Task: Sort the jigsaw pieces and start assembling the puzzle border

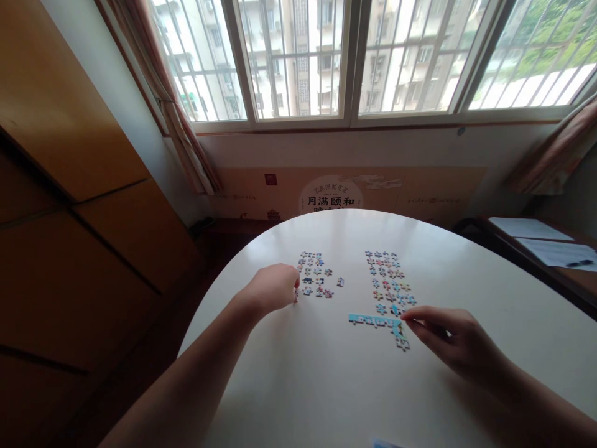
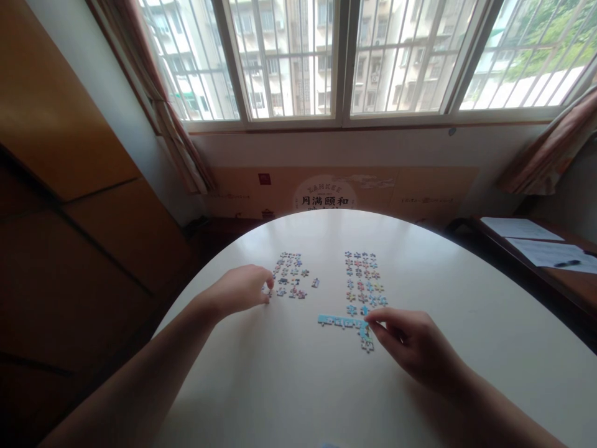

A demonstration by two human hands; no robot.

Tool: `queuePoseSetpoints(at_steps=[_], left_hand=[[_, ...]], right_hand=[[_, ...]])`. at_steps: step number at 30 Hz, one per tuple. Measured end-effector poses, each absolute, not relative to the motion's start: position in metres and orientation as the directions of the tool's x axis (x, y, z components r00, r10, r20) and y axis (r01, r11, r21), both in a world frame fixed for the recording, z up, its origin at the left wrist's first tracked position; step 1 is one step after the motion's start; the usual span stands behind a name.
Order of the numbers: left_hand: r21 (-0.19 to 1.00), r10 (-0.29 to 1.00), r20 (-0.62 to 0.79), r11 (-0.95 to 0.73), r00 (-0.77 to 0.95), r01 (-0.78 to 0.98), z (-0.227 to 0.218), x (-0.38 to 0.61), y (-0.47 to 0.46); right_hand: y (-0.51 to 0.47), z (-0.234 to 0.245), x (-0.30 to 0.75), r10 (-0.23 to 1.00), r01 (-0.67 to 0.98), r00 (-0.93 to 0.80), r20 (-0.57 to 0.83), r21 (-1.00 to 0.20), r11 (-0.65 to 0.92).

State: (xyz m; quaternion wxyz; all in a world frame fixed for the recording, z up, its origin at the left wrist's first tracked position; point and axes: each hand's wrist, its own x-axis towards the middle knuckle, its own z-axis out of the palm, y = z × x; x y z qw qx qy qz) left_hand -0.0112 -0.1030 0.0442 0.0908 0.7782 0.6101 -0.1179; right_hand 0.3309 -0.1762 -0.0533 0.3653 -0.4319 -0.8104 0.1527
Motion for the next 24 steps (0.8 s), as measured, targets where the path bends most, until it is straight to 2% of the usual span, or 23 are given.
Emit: queuePoseSetpoints(at_steps=[16,19,24], left_hand=[[0.026,0.912,-0.331,-0.246,0.240,0.969,0.052,-0.012,-0.106],[0.091,0.899,-0.360,-0.232,0.250,0.968,0.056,-0.017,-0.107],[0.233,0.808,-0.441,-0.316,0.390,0.920,0.060,-0.021,-0.110]], right_hand=[[-0.174,-0.048,0.331,0.792,0.589,-0.394,0.466,-0.534,0.607],[-0.173,-0.050,0.331,0.785,0.578,-0.402,0.471,-0.535,0.616],[-0.174,-0.052,0.329,0.790,0.585,-0.372,0.488,-0.537,0.607]])
